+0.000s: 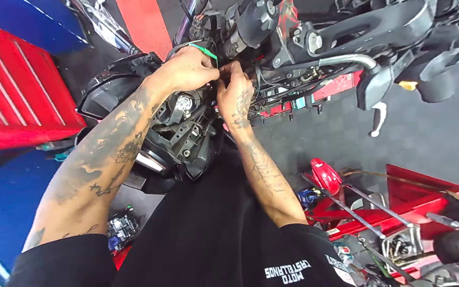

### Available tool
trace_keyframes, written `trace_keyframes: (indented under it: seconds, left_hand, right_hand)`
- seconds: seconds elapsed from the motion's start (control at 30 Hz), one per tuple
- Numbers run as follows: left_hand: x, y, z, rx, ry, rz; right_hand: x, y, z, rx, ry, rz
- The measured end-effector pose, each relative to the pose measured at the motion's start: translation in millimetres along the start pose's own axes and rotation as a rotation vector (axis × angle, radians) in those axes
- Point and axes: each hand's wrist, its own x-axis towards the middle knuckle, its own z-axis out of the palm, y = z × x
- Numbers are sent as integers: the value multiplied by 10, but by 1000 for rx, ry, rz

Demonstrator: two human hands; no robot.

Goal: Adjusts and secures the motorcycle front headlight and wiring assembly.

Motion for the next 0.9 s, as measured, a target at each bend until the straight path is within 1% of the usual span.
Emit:
trace_keyframes:
  seconds: [0.07,0.13,0.17,0.2,0.27,0.37,0.43,0.47,0.53,0.73,0.77,0.83,0.9]
  left_hand:
    - [1,-6,7,7,6,15]
    - [13,-17,23,15,18,41]
    - [17,-9,23,6,23,38]
    - [17,4,33,-8,37,16]
    - [32,45,53,-49,64,-68]
    - [56,90,89,-174,101,-190]
    - [56,91,101,-245,117,-231]
    - [50,92,98,-270,114,-233]
    - [18,104,81,-310,98,-216]
    - [-7,55,86,-278,89,-191]
    - [1,35,89,-296,85,-184]
    - [20,0,88,-351,67,-165]
    - [42,-19,73,-370,54,-161]
  right_hand:
    - [-24,15,9,-19,24,-26]
    - [-92,35,-6,-17,57,-90]
    - [-156,23,-51,-17,46,-123]
    - [-247,-10,-129,-15,-2,-148]
    - [-342,-27,-171,-40,-20,-196]
    - [-309,-36,-140,-80,-23,-201]
    - [-215,-14,-73,-75,15,-184]
    - [-143,26,1,-64,78,-173]
    - [-76,84,61,-37,127,-172]
    - [-39,128,40,20,84,-196]
    - [-51,114,10,17,60,-197]
    - [-96,74,-124,15,-56,-193]
    - [-42,118,-58,39,10,-199]
